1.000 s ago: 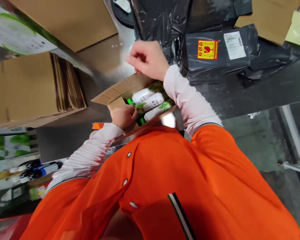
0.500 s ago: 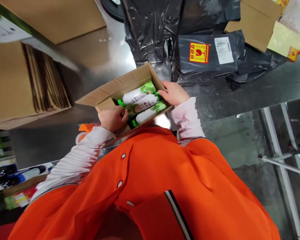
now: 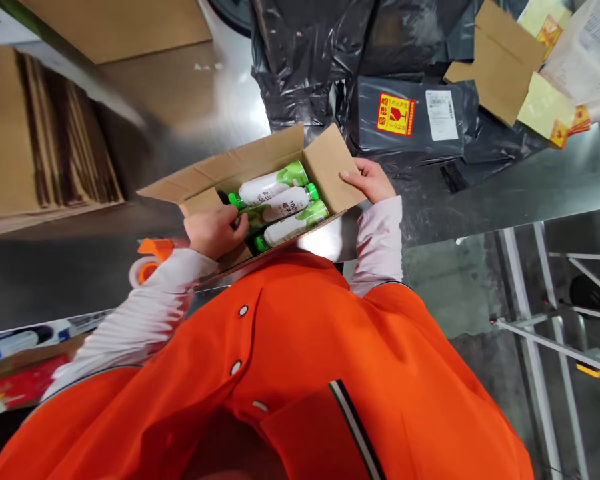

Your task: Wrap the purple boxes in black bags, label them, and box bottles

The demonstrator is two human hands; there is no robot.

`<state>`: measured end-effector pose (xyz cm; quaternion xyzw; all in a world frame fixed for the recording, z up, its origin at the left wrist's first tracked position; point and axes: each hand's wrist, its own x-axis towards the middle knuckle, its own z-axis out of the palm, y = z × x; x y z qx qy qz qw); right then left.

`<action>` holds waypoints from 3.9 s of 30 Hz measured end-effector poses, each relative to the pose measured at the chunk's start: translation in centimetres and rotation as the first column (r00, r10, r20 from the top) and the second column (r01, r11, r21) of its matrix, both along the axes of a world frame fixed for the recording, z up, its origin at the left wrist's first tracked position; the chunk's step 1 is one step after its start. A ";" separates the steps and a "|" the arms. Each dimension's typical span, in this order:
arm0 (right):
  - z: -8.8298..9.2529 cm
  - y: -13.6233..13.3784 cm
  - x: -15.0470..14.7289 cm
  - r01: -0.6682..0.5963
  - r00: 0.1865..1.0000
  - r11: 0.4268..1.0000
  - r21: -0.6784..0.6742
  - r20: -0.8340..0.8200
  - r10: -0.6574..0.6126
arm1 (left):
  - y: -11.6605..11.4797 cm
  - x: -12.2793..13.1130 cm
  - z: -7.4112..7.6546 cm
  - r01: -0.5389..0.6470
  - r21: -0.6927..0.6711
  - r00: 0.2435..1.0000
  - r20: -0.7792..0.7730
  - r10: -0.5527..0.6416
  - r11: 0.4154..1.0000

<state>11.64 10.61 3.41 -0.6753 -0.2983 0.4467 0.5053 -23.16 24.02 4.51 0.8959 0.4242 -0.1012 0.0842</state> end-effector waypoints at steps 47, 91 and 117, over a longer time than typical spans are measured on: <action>2.3 0.3 -1.3 -0.002 0.972 0.997 -0.072 0.232 0.019 | 0.2 -0.4 -0.6 0.075 0.010 0.987 0.140 -0.075 0.997; 1.8 0.6 -1.9 -0.004 0.986 0.992 -0.124 0.166 0.025 | 0.0 -0.6 -1.2 0.062 0.019 0.986 0.155 -0.064 0.998; 1.3 0.8 -1.8 -0.029 0.972 0.997 -0.073 0.229 0.045 | 0.0 -0.6 -1.2 0.031 -0.001 0.997 0.072 -0.031 1.000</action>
